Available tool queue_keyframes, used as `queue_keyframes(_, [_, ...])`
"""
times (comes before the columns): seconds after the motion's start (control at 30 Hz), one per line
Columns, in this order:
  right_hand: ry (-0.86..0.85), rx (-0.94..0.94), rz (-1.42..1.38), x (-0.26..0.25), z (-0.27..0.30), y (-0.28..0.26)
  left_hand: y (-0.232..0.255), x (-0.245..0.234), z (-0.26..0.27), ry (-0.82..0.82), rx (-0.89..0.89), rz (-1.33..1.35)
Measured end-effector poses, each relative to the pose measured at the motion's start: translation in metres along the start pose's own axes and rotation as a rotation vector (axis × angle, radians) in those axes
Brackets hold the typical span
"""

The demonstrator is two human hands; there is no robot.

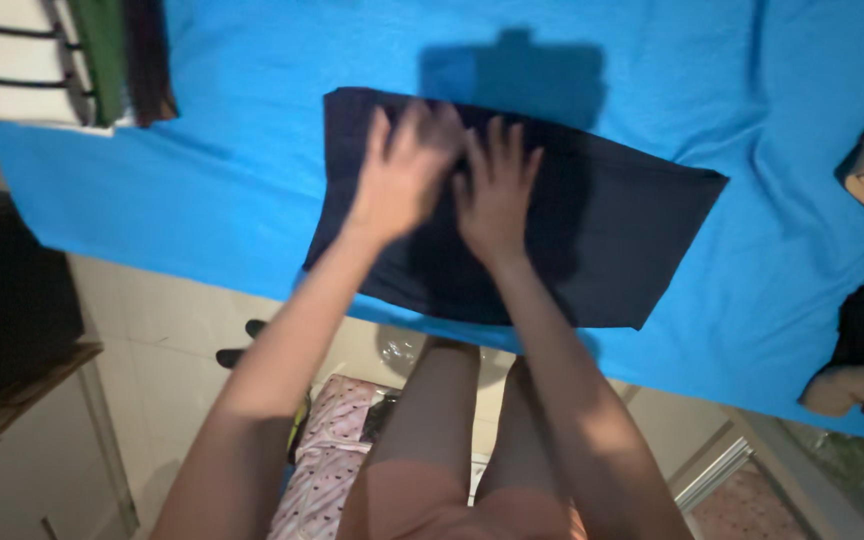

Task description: The person folds several garments on a blue-covered surface. They fold a dark blue pair of pants, a white pair of shorts, a light pink pair of pants, a maroon pair of pants, and a peach-colored pair of pants. Each item is smoothed and folded into a compact rectangle and placed in a stack.

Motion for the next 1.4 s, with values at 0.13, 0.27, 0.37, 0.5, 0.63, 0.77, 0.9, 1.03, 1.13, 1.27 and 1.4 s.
queue_keyframes(0.13, [-0.151,0.135,0.188,0.006,0.020,0.050,-0.017,0.021,0.032,-0.155,-0.248,0.165])
queue_keyframes(0.27, [-0.022,0.338,0.296,-0.064,0.045,0.149,-0.039,0.025,0.042,-0.164,-0.231,0.016])
queue_keyframes(0.37, [0.000,0.497,0.316,-0.103,0.060,0.204,-0.039,0.027,0.045,-0.184,-0.252,0.016])
queue_keyframes(0.5, [0.202,0.521,0.320,-0.123,0.073,0.203,-0.013,0.016,0.034,-0.089,-0.340,-0.022])
queue_keyframes(0.63, [0.008,0.337,0.246,-0.078,0.106,0.149,0.103,0.046,0.031,-0.203,-0.266,0.144])
queue_keyframes(0.77, [0.030,0.374,0.297,-0.089,0.166,0.166,0.140,0.054,0.056,-0.104,-0.263,0.183])
queue_keyframes(0.9, [0.065,0.388,0.340,-0.109,0.213,0.199,0.084,0.039,0.115,-0.112,-0.548,0.007])
queue_keyframes(1.03, [0.159,0.305,0.313,-0.117,0.226,0.208,0.061,0.008,0.154,0.095,-0.797,-0.169])
queue_keyframes(1.13, [0.369,0.381,0.038,-0.129,0.234,0.211,0.099,0.011,0.147,0.176,-0.771,-0.127])
queue_keyframes(1.27, [0.306,0.768,-0.583,-0.127,0.238,0.238,0.219,0.077,0.106,-0.074,-0.465,0.179])
queue_keyframes(1.4, [0.134,0.926,-1.147,-0.141,0.222,0.227,0.277,0.122,0.109,0.004,-0.621,0.349])
Point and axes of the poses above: each hand's wrist, its own z-axis away from the middle knuckle, its own x-axis out of the palm, y = z × x, the point moved 7 cm from there along -z, towards the middle knuckle, and after that the axes turned 8 degrees about y, right-handed, at the moved point
